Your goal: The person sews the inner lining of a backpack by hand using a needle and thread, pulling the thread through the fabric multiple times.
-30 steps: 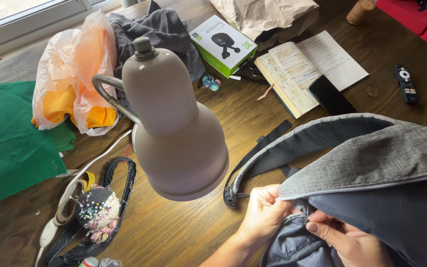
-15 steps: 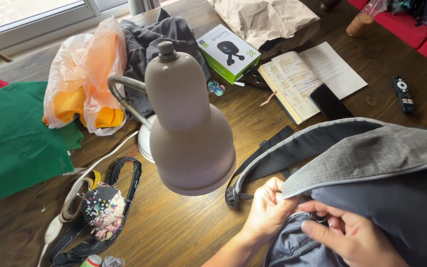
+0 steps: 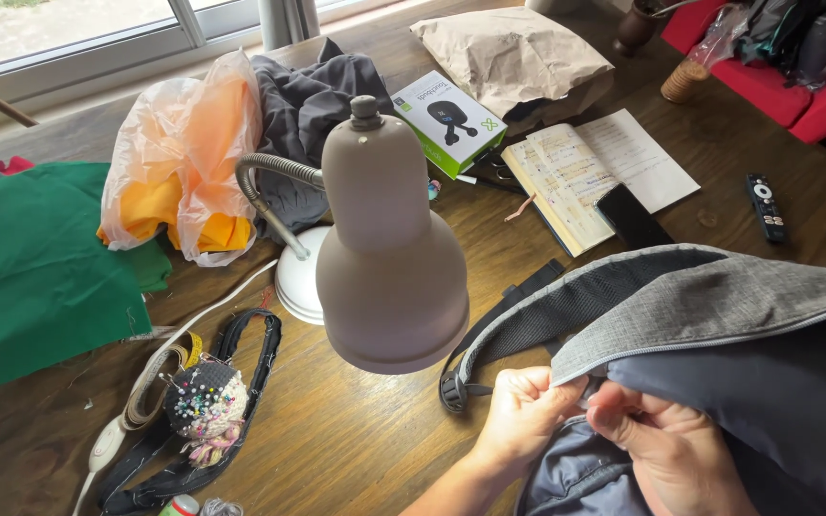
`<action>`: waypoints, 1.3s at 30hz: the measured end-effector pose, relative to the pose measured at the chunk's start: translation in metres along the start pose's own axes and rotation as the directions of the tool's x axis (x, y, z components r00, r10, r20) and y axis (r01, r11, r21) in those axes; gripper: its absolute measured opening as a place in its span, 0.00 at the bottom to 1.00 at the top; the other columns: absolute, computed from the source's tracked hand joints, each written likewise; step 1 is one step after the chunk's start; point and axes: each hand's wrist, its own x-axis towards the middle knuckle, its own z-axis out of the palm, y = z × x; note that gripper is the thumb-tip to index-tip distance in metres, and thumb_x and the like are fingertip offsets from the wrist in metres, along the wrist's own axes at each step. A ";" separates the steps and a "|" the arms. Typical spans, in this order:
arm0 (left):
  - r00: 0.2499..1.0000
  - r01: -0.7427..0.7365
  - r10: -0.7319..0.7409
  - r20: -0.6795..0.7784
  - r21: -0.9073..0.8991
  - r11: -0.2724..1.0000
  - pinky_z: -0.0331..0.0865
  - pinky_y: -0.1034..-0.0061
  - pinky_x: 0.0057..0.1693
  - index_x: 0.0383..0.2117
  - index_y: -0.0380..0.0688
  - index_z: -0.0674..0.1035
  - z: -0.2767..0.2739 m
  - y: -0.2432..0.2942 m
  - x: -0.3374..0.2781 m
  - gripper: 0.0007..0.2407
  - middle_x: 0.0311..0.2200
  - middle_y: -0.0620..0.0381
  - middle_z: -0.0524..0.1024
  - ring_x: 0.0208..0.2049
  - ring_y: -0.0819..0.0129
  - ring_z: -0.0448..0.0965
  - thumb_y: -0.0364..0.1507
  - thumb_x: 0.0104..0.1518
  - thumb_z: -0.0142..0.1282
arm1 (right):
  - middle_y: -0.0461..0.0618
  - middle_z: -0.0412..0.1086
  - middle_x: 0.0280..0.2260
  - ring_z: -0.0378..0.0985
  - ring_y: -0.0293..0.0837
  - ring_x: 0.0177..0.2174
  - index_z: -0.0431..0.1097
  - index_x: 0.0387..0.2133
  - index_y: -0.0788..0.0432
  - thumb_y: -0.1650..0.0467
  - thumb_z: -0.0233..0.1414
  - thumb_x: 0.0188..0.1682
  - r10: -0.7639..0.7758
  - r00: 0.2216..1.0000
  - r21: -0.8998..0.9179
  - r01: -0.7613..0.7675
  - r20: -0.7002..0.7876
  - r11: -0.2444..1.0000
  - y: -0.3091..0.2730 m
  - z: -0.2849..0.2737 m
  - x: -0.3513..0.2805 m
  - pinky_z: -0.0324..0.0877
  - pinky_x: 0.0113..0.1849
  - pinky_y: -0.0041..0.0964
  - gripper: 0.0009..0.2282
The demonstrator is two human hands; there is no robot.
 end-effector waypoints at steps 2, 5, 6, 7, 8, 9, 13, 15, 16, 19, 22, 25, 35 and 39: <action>1.000 -0.008 0.008 0.009 0.023 1.000 0.64 0.85 0.31 0.19 0.42 0.77 -0.001 0.001 -0.001 0.14 0.21 0.59 0.78 0.23 0.82 0.72 0.33 0.62 0.62 | 0.50 0.70 0.19 0.70 0.41 0.24 0.79 0.23 0.66 0.72 0.65 0.39 -0.008 1.000 -0.192 0.013 0.025 0.981 -0.015 0.003 -0.004 0.64 0.33 0.36 0.06; 0.999 -0.026 0.025 0.029 0.012 1.000 0.60 0.86 0.29 0.18 0.45 0.74 -0.003 -0.003 -0.001 0.15 0.19 0.63 0.75 0.21 0.85 0.68 0.34 0.61 0.63 | 0.51 0.70 0.12 0.69 0.40 0.14 0.81 0.20 0.66 0.67 0.62 0.43 -0.041 0.999 -0.454 0.025 -0.025 0.891 -0.025 0.010 -0.017 0.65 0.21 0.31 0.11; 0.999 -0.035 0.035 0.039 -0.020 0.999 0.61 0.86 0.30 0.18 0.45 0.73 -0.004 -0.006 -0.001 0.14 0.19 0.64 0.73 0.22 0.85 0.68 0.32 0.60 0.63 | 0.55 0.77 0.12 0.76 0.43 0.13 0.81 0.20 0.66 0.64 0.59 0.45 -0.076 0.992 -0.528 0.014 -0.096 0.849 -0.026 0.013 -0.022 0.74 0.22 0.31 0.15; 0.999 -0.032 0.033 0.039 -0.020 0.999 0.61 0.86 0.30 0.18 0.45 0.73 -0.005 -0.008 0.000 0.14 0.19 0.64 0.73 0.22 0.85 0.68 0.32 0.60 0.63 | 0.55 0.77 0.12 0.76 0.43 0.13 0.81 0.20 0.66 0.64 0.59 0.45 -0.074 0.993 -0.528 0.012 -0.097 0.849 -0.034 0.019 -0.029 0.74 0.22 0.31 0.15; 1.000 -0.006 0.007 0.025 -0.027 1.000 0.61 0.86 0.28 0.19 0.45 0.74 -0.006 -0.010 0.001 0.14 0.19 0.62 0.75 0.21 0.84 0.69 0.34 0.60 0.64 | 0.45 0.78 0.16 0.79 0.34 0.18 0.80 0.24 0.57 0.64 0.58 0.46 -0.305 0.952 -0.660 0.207 -0.035 0.723 -0.042 0.025 -0.036 0.74 0.30 0.24 0.09; 1.000 0.019 -0.019 0.012 -0.033 0.999 0.61 0.86 0.25 0.19 0.44 0.74 -0.008 -0.011 0.002 0.15 0.18 0.60 0.76 0.19 0.84 0.71 0.35 0.61 0.64 | 0.34 0.80 0.19 0.81 0.24 0.23 0.80 0.28 0.47 0.64 0.58 0.46 -0.509 0.859 -0.758 0.371 0.059 0.537 -0.050 0.031 -0.042 0.73 0.38 0.16 0.04; 1.000 0.022 -0.023 -0.018 -0.033 0.999 0.65 0.87 0.28 0.20 0.44 0.75 -0.006 -0.009 0.003 0.13 0.19 0.58 0.78 0.20 0.83 0.74 0.33 0.60 0.64 | 0.36 0.83 0.32 0.87 0.26 0.32 0.78 0.31 0.49 0.71 0.57 0.45 -0.544 0.810 -0.716 0.512 0.220 0.474 -0.073 0.042 -0.049 0.76 0.42 0.16 0.03; 0.994 0.074 -0.077 -0.072 -0.042 0.996 0.67 0.86 0.27 0.21 0.42 0.77 -0.008 -0.012 0.005 0.12 0.20 0.54 0.80 0.20 0.80 0.76 0.32 0.61 0.64 | 0.46 0.80 0.31 0.85 0.34 0.32 0.77 0.28 0.58 0.79 0.58 0.45 -0.672 0.730 -0.730 0.526 0.124 0.436 -0.089 0.065 -0.054 0.76 0.42 0.22 0.04; 0.994 0.074 -0.077 -0.074 -0.042 0.996 0.67 0.86 0.27 0.21 0.42 0.77 -0.006 -0.009 0.005 0.12 0.20 0.54 0.80 0.20 0.80 0.76 0.32 0.61 0.64 | 0.46 0.80 0.31 0.85 0.34 0.32 0.77 0.28 0.58 0.79 0.58 0.45 -0.671 0.730 -0.730 0.526 0.125 0.436 -0.084 0.062 -0.051 0.76 0.42 0.22 0.04; 0.995 0.060 -0.062 -0.073 -0.030 0.998 0.68 0.87 0.29 0.21 0.41 0.77 -0.002 -0.004 0.005 0.12 0.20 0.56 0.79 0.21 0.81 0.76 0.32 0.61 0.64 | 0.47 0.77 0.25 0.81 0.36 0.25 0.71 0.33 0.63 0.80 0.57 0.48 -0.747 0.653 -0.721 0.576 0.124 0.384 -0.074 0.054 -0.048 0.76 0.35 0.23 0.04; 0.992 0.064 -0.063 -0.111 0.004 0.998 0.61 0.87 0.24 0.22 0.40 0.77 -0.003 -0.007 0.006 0.14 0.19 0.56 0.79 0.17 0.83 0.71 0.34 0.61 0.64 | 0.37 0.65 0.16 0.63 0.34 0.17 0.68 0.34 0.47 0.72 0.46 0.60 -0.702 0.711 -0.732 0.500 0.041 0.463 -0.073 0.036 -0.050 0.62 0.27 0.24 0.06; 0.994 0.045 -0.043 -0.098 0.015 0.999 0.60 0.88 0.23 0.21 0.40 0.76 -0.003 -0.009 0.009 0.12 0.16 0.57 0.76 0.16 0.83 0.70 0.31 0.62 0.63 | 0.46 0.64 0.16 0.67 0.33 0.16 0.65 0.38 0.56 0.77 0.43 0.54 -0.664 0.736 -0.497 0.629 0.133 0.598 -0.076 0.013 -0.050 0.59 0.20 0.20 0.05; 0.999 0.011 0.000 -0.047 0.227 0.974 0.54 0.87 0.28 0.17 0.48 0.74 -0.005 0.004 0.005 0.16 0.16 0.65 0.72 0.18 0.86 0.63 0.37 0.65 0.57 | 0.34 0.71 0.11 0.72 0.33 0.13 0.76 0.22 0.37 0.57 0.49 0.48 -0.110 0.993 -0.933 0.008 -0.034 0.359 -0.041 -0.008 -0.037 0.69 0.26 0.26 0.10; 0.997 0.034 0.002 -0.076 0.464 0.885 0.48 0.82 0.27 0.15 0.51 0.77 -0.004 0.002 0.001 0.17 0.11 0.71 0.63 0.16 0.85 0.55 0.35 0.67 0.50 | 0.43 0.70 0.12 0.72 0.34 0.15 0.75 0.18 0.54 0.62 0.52 0.50 0.070 0.996 -0.766 -0.001 0.057 0.642 -0.018 -0.037 -0.015 0.82 0.23 0.27 0.14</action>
